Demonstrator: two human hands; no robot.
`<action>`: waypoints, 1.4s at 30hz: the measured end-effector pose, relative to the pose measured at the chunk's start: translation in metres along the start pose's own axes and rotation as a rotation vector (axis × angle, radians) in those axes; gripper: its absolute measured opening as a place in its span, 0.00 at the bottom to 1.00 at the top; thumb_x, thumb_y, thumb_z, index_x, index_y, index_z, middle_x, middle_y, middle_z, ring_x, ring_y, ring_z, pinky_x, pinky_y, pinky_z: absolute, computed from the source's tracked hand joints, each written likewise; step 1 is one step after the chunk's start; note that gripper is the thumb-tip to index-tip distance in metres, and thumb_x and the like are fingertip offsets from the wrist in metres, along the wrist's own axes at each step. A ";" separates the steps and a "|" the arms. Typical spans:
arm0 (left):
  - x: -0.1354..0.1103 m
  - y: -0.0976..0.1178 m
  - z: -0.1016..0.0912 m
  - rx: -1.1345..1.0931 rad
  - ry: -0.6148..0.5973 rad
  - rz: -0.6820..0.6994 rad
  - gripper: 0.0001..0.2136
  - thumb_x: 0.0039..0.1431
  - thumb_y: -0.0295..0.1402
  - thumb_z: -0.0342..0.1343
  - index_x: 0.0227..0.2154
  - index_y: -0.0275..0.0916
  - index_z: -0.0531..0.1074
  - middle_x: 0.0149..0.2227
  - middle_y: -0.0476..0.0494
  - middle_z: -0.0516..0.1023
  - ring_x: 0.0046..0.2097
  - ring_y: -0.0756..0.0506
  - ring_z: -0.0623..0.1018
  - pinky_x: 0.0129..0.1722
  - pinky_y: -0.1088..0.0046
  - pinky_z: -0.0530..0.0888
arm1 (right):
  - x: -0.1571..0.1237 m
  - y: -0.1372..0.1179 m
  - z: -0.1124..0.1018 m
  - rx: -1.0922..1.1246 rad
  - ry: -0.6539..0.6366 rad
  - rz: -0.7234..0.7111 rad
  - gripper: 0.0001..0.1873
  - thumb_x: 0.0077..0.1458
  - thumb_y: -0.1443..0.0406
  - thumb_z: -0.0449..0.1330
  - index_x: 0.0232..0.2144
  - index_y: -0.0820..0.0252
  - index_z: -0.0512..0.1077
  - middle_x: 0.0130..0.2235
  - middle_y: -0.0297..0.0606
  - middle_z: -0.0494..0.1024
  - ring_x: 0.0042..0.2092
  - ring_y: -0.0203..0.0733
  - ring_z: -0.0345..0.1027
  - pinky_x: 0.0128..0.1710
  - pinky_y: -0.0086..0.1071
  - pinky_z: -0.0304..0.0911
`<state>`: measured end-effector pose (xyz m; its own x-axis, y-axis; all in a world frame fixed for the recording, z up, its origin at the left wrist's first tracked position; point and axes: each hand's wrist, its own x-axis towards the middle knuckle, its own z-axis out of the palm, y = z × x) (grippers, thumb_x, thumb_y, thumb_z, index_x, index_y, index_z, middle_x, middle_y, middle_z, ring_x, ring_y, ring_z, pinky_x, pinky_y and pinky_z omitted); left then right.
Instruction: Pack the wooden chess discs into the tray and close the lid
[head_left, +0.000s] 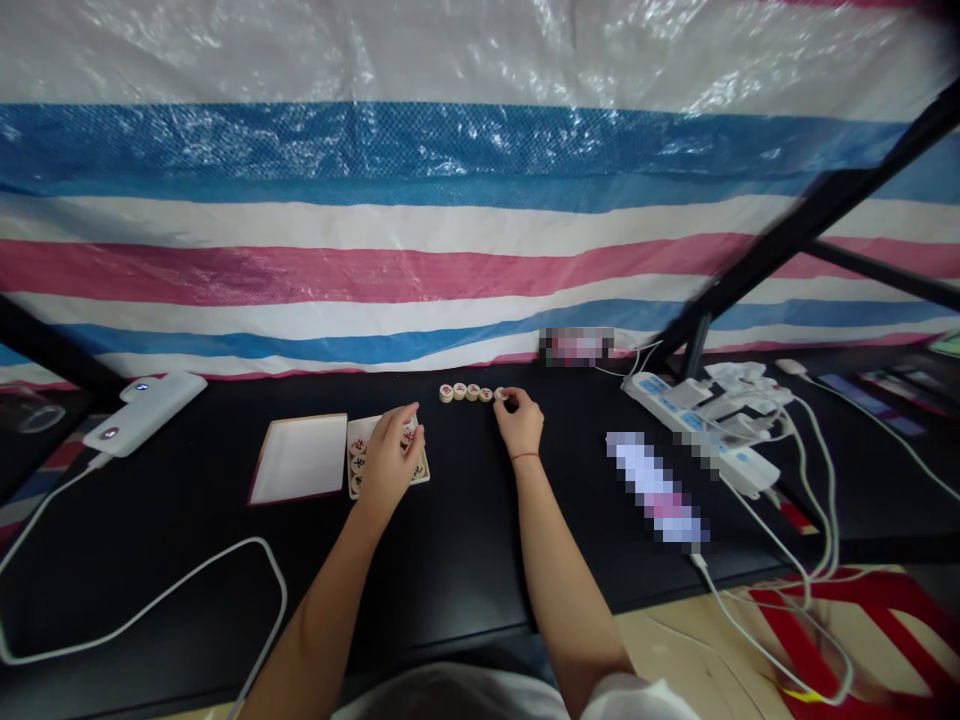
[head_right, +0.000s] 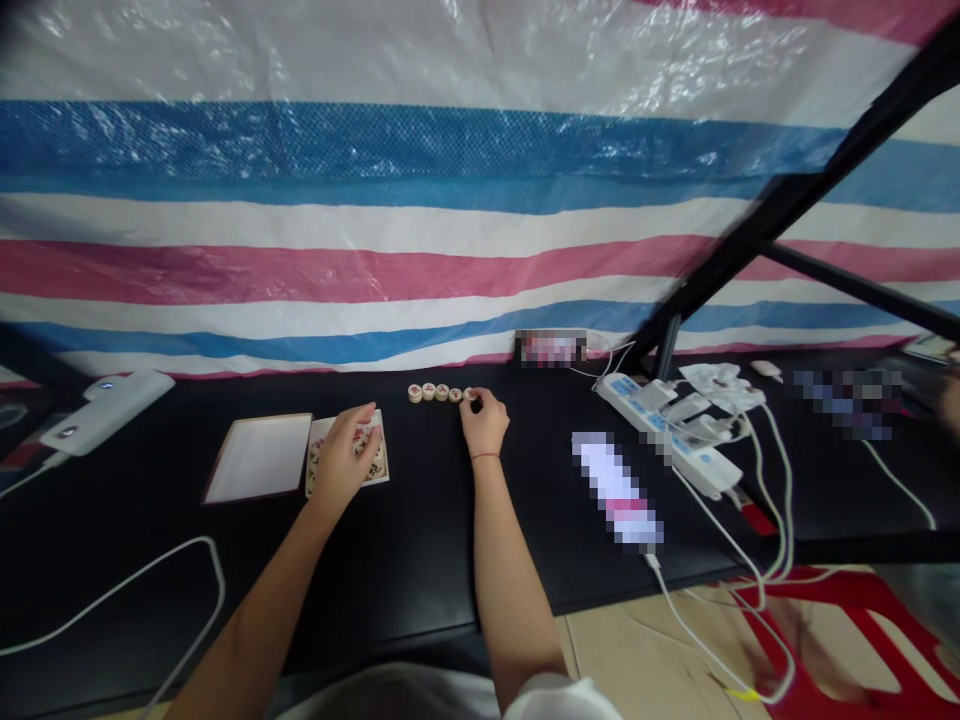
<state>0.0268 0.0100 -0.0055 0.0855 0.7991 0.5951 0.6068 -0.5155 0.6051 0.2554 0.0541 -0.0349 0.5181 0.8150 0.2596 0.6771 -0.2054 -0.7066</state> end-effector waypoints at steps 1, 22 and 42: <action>0.000 0.001 0.000 -0.001 -0.002 0.001 0.13 0.62 0.31 0.50 0.49 0.40 0.69 0.45 0.40 0.76 0.46 0.45 0.77 0.49 0.66 0.74 | 0.000 0.000 0.002 -0.019 -0.017 -0.008 0.10 0.51 0.63 0.58 0.36 0.58 0.75 0.36 0.39 0.79 0.40 0.45 0.70 0.42 0.35 0.60; 0.001 -0.003 -0.004 0.007 -0.024 -0.015 0.10 0.62 0.31 0.49 0.45 0.42 0.71 0.41 0.43 0.78 0.42 0.46 0.78 0.46 0.68 0.75 | -0.004 -0.006 0.015 -0.123 -0.077 -0.120 0.10 0.53 0.66 0.58 0.39 0.54 0.73 0.37 0.35 0.78 0.46 0.45 0.66 0.46 0.38 0.50; 0.009 -0.045 -0.038 0.378 0.053 -0.300 0.11 0.55 0.30 0.50 0.35 0.43 0.78 0.38 0.41 0.80 0.42 0.37 0.76 0.45 0.56 0.70 | -0.056 -0.064 0.019 0.283 -0.416 -0.562 0.15 0.64 0.59 0.49 0.43 0.53 0.75 0.42 0.38 0.76 0.44 0.40 0.69 0.45 0.32 0.61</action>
<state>-0.0293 0.0287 -0.0072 -0.1715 0.8733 0.4559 0.8441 -0.1084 0.5251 0.1730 0.0318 -0.0166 -0.1444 0.9048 0.4007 0.5918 0.4035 -0.6979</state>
